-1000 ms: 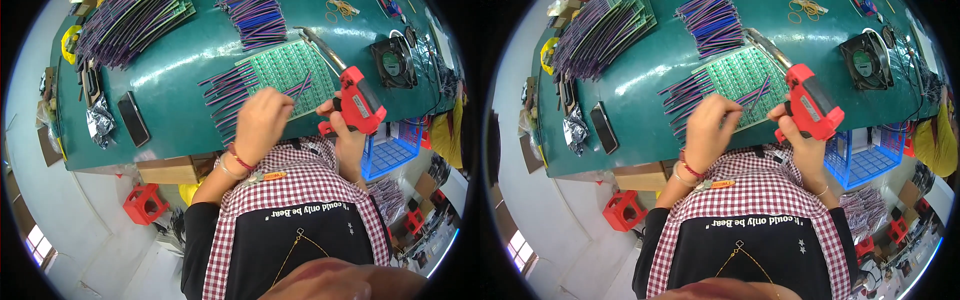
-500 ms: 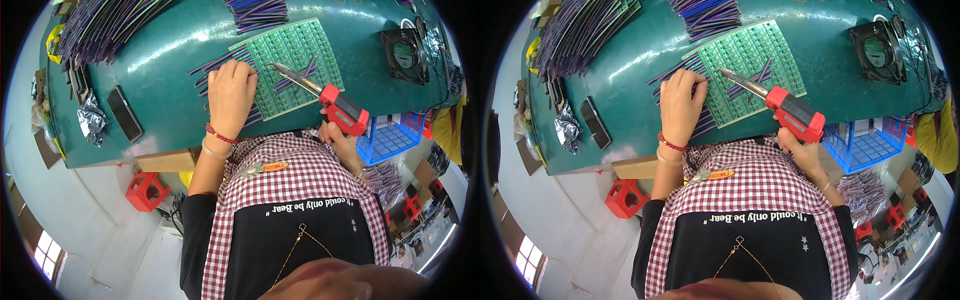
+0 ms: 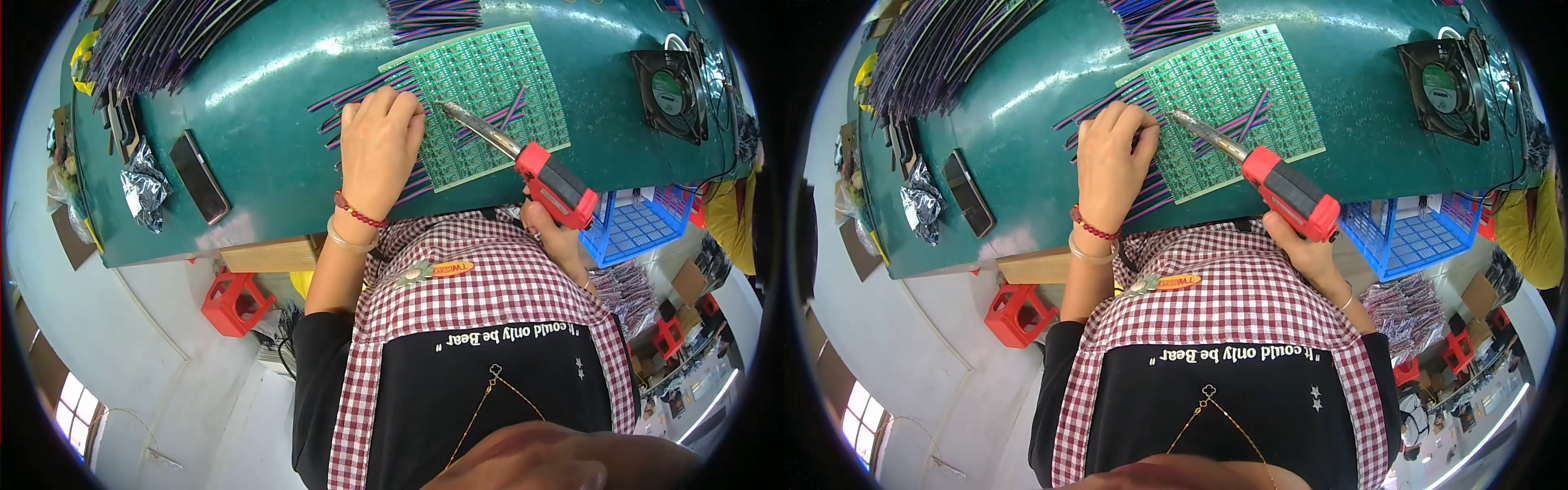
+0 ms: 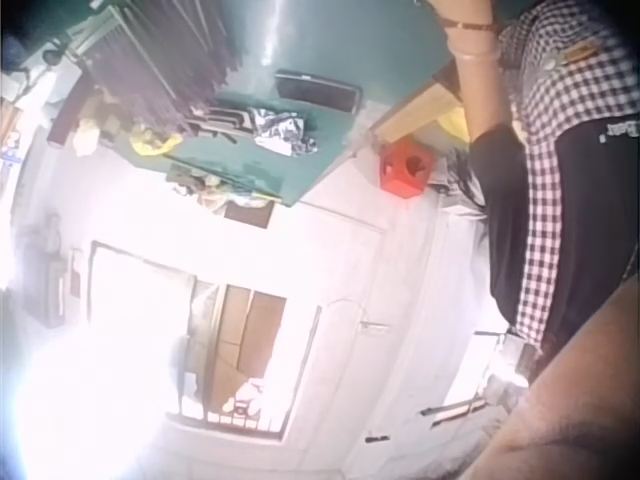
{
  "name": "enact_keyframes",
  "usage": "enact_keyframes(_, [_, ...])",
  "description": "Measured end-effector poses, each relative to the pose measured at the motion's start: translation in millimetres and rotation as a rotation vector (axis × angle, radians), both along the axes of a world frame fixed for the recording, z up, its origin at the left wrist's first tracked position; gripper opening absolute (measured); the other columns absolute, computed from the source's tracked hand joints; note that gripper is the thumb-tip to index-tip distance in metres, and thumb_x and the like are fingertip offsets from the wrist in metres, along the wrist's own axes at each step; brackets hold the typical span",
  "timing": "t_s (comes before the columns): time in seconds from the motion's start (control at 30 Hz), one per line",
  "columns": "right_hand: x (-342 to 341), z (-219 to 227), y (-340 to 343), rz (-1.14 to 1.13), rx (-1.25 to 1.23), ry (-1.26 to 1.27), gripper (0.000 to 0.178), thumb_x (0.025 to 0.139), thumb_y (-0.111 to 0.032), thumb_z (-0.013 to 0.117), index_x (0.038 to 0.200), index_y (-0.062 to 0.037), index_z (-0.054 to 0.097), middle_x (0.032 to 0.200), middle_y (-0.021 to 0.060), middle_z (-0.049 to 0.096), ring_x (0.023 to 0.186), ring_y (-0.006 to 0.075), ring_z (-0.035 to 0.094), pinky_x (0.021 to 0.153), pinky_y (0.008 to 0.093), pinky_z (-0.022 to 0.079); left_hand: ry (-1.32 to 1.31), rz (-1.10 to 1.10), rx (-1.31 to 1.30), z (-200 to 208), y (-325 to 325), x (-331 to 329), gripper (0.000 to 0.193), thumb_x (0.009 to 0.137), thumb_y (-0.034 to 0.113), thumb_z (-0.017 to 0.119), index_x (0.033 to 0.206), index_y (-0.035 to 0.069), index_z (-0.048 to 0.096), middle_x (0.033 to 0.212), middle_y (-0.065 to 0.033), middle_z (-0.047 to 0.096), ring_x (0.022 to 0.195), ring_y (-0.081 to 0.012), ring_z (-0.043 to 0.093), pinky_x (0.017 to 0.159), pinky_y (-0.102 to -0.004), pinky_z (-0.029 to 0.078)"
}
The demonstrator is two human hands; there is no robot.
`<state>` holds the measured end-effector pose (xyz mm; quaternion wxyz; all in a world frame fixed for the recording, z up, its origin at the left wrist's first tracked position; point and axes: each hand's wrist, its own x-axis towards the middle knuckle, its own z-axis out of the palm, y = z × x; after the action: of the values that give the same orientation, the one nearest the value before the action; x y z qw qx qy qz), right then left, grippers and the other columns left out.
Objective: The person aligns ribbon cable wires onto a circuit board and solders them in place using a soldering iron.
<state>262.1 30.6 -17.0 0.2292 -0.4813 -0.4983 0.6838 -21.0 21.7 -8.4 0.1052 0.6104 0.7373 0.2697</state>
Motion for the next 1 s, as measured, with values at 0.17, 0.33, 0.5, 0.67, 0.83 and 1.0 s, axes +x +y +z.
enact_keyframes(0.17, [-2.8, 5.1, 1.9, 0.071, 0.05, -0.076, 0.032, 0.081, -0.009, 0.07, 0.111, -0.0004, 0.062, 0.103, 0.0058, 0.064, 0.09, 0.0121, 0.06, 0.078, 0.0278, 0.048, -0.004, -0.006, -0.005, 1.6, 0.1, -1.0, 0.01, 0.074, 0.006, 0.065, 0.075, 0.008, 0.056, 0.073, -0.0046, 0.053, 0.069, -0.0238, 0.053, 0.064, -0.0347, 0.036])
enact_keyframes(0.33, [-0.8, 6.8, -0.8, 0.067, 0.11, -0.082, 0.032, 0.081, -0.008, 0.07, 0.112, -0.0006, 0.061, 0.101, 0.0056, 0.064, 0.089, 0.0119, 0.059, 0.077, 0.0279, 0.048, -0.018, -0.002, 0.003, 1.0, 0.6, -1.5, 0.01, 0.074, 0.006, 0.065, 0.075, 0.008, 0.056, 0.073, -0.0045, 0.053, 0.068, -0.0237, 0.053, 0.064, -0.0345, 0.036])
enact_keyframes(0.5, [4.3, 9.7, -1.2, 0.011, -0.002, -0.039, 0.033, 0.083, -0.007, 0.068, 0.114, -0.0012, 0.06, 0.102, 0.0056, 0.063, 0.091, 0.0127, 0.058, 0.08, 0.0285, 0.047, -0.018, -0.002, -0.002, 1.8, 0.2, -1.5, 0.009, 0.074, 0.006, 0.065, 0.075, 0.008, 0.056, 0.073, -0.0046, 0.054, 0.068, -0.0238, 0.053, 0.065, -0.0346, 0.036])
enact_keyframes(0.67, [4.5, 7.0, -1.7, 0.047, 0.0, -0.053, 0.033, 0.083, -0.006, 0.068, 0.114, -0.0017, 0.06, 0.104, 0.005, 0.062, 0.092, 0.0125, 0.058, 0.08, 0.0279, 0.047, -0.018, -0.007, -0.004, 1.3, 0.8, -2.4, 0.009, 0.075, 0.006, 0.065, 0.076, 0.008, 0.056, 0.073, -0.0048, 0.054, 0.069, -0.0242, 0.053, 0.065, -0.0346, 0.036])
enact_keyframes(0.83, [0.0, 8.2, -2.2, 0.03, -0.001, -0.03, 0.032, 0.083, -0.007, 0.068, 0.113, -0.0018, 0.06, 0.103, 0.0048, 0.063, 0.091, 0.0121, 0.058, 0.079, 0.0277, 0.047, -0.034, -0.015, 0.0, 1.1, 0.4, -3.0, 0.008, 0.075, 0.007, 0.065, 0.077, 0.008, 0.057, 0.073, -0.005, 0.054, 0.069, -0.0243, 0.054, 0.065, -0.0349, 0.036])
enact_keyframes(1.0, [2.7, 4.2, -0.9, 0.093, 0.041, -0.074, 0.032, 0.082, -0.008, 0.07, 0.112, -0.0019, 0.061, 0.102, 0.0047, 0.063, 0.09, 0.0121, 0.059, 0.078, 0.0279, 0.047, -0.052, -0.011, -0.011, 3.3, 0.7, -2.6, 0.007, 0.076, 0.007, 0.065, 0.076, 0.008, 0.057, 0.073, -0.0049, 0.054, 0.068, -0.0242, 0.053, 0.065, -0.0346, 0.036])
